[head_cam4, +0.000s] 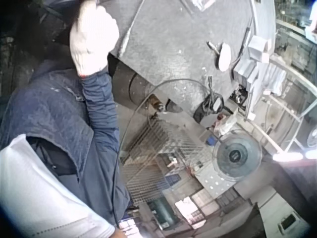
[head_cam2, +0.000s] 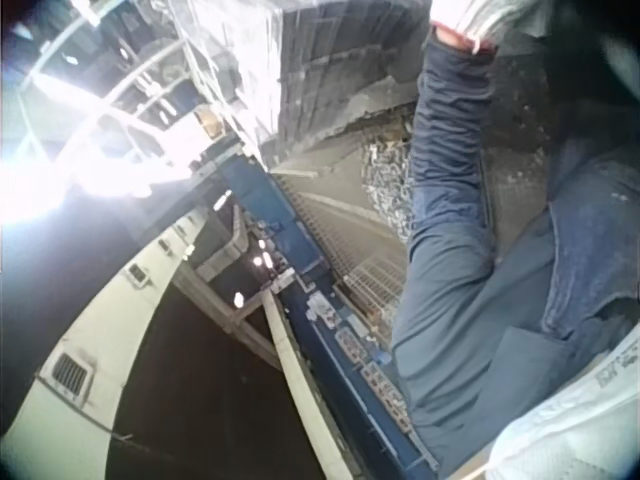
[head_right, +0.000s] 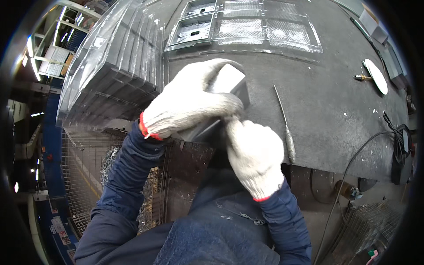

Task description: The person files and deburrs the edges of a metal component using a hand file.

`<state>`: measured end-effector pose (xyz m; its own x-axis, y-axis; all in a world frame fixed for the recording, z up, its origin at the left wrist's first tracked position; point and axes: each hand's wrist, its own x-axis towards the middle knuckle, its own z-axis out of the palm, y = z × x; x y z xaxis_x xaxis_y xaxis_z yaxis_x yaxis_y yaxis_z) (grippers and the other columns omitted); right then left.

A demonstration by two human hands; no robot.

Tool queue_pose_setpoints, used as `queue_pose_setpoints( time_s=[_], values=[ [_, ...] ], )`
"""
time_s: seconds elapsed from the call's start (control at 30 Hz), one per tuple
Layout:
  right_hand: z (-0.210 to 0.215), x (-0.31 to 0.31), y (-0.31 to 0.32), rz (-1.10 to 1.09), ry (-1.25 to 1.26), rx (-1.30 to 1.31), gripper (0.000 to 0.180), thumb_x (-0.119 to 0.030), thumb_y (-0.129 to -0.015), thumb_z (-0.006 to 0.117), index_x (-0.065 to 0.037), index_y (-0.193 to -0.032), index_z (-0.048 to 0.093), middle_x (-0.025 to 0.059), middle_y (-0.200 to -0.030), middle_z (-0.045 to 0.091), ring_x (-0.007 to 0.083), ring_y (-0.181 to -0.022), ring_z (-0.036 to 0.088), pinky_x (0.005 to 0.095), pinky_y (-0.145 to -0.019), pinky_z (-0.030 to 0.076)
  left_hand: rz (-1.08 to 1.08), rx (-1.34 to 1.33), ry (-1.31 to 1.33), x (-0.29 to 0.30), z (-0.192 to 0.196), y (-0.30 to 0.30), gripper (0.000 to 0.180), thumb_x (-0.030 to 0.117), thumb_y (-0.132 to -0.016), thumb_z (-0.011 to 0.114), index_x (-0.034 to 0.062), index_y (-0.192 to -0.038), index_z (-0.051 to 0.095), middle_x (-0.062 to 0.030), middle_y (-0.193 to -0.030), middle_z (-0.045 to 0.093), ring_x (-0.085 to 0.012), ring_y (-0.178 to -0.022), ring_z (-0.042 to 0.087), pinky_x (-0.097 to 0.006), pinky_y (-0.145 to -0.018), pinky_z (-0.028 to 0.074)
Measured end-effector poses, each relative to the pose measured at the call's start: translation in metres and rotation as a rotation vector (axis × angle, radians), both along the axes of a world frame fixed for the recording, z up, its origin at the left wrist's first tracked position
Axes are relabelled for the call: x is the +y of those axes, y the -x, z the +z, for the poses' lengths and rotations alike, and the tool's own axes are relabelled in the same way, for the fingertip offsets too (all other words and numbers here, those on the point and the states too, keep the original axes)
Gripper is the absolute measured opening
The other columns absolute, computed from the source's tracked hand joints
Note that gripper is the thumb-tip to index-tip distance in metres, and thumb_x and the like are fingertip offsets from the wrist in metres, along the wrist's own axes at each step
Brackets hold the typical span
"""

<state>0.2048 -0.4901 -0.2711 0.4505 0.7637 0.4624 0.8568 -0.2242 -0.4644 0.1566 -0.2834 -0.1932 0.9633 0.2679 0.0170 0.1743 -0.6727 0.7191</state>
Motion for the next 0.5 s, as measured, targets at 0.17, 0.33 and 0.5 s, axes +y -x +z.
queue_pose_setpoints(
  time_s=[0.17,0.33,0.5],
  values=[
    [0.000,-0.010,0.003,0.014,-0.049,-0.019,0.051,-0.009,-0.085,0.078,-0.011,-0.136,0.073,0.0075,-0.078,0.060,0.0270,-0.069,0.063,0.0418,-0.066,0.052,0.026,0.069,0.081,-0.008,0.016,0.003,0.066,0.034,-0.081,0.086,-0.0035,-0.133,0.070,-0.0209,-0.113,0.077,-0.0282,-0.106,0.073,-0.039,-0.098,0.056],
    [0.002,0.001,0.008,-0.050,0.010,0.112,0.034,-0.005,-0.087,0.077,-0.008,-0.121,0.074,0.0124,-0.085,0.070,0.0347,-0.076,0.070,0.0446,-0.071,0.056,-0.077,-0.027,-0.008,-0.002,0.007,0.007,0.059,0.047,-0.082,0.079,0.0033,-0.122,0.074,-0.0263,-0.126,0.071,-0.0447,-0.119,0.070,-0.049,-0.102,0.056],
    [0.005,-0.003,0.016,-0.104,0.011,0.042,0.032,-0.003,-0.090,0.076,-0.006,-0.122,0.074,0.0160,-0.093,0.076,0.0373,-0.083,0.073,0.0466,-0.075,0.058,-0.171,-0.102,-0.010,-0.003,0.001,0.008,0.060,0.047,-0.081,0.079,0.0020,-0.121,0.074,-0.0265,-0.129,0.072,-0.0446,-0.121,0.070,-0.048,-0.102,0.056]
  ],
)
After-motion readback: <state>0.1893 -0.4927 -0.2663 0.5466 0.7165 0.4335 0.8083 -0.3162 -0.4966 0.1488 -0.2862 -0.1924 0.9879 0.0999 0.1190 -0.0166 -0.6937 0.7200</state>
